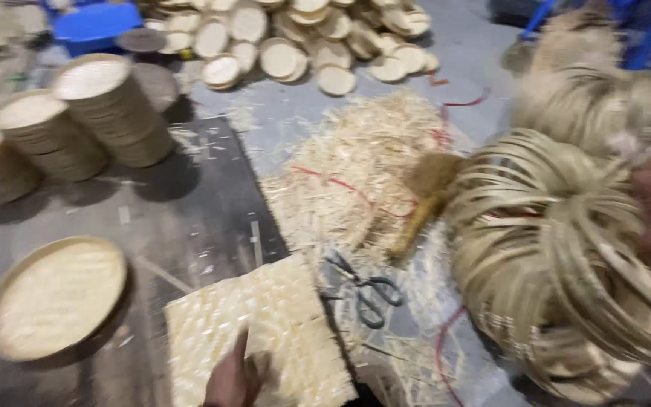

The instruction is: Assembling and trimming the edges of woven bamboo plates using a circular mold and scissors in a workshop environment.

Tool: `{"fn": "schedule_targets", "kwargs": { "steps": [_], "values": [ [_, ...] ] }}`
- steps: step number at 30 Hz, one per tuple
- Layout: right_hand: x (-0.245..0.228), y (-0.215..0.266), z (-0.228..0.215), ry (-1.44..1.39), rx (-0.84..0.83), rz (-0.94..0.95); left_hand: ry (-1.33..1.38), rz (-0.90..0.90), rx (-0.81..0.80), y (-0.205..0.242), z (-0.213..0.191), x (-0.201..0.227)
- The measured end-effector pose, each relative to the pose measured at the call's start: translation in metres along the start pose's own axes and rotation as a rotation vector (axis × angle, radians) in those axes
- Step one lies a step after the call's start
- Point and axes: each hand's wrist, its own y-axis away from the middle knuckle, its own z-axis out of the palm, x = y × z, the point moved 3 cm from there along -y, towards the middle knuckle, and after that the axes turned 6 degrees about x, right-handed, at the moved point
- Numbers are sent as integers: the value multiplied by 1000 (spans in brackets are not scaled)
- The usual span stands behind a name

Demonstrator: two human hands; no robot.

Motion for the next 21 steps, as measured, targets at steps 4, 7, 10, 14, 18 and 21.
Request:
{"fn": "schedule_targets", "kwargs": {
  "steps": [4, 7, 10, 14, 18, 21],
  "values": [
    [-308, -61, 164, -215, -50, -161, 499, 466, 831, 61, -180, 133],
    [-432, -70, 237, -364, -275, -599, 987, 516, 448, 60, -202, 142],
    [-496, -75, 268, 28, -276, -620, 1271, 226, 145, 61, -189, 119],
    [-519, -68, 305, 169, -224, -754, 1556, -106, -98, 83, -192, 106],
    [-522, -33, 345, 122, -338, -960, 1606, -172, -550, 75, -182, 92],
    [-528, -18, 366, 407, -600, -971, 1405, -60, -532, 72, -176, 95]
  ]
}}
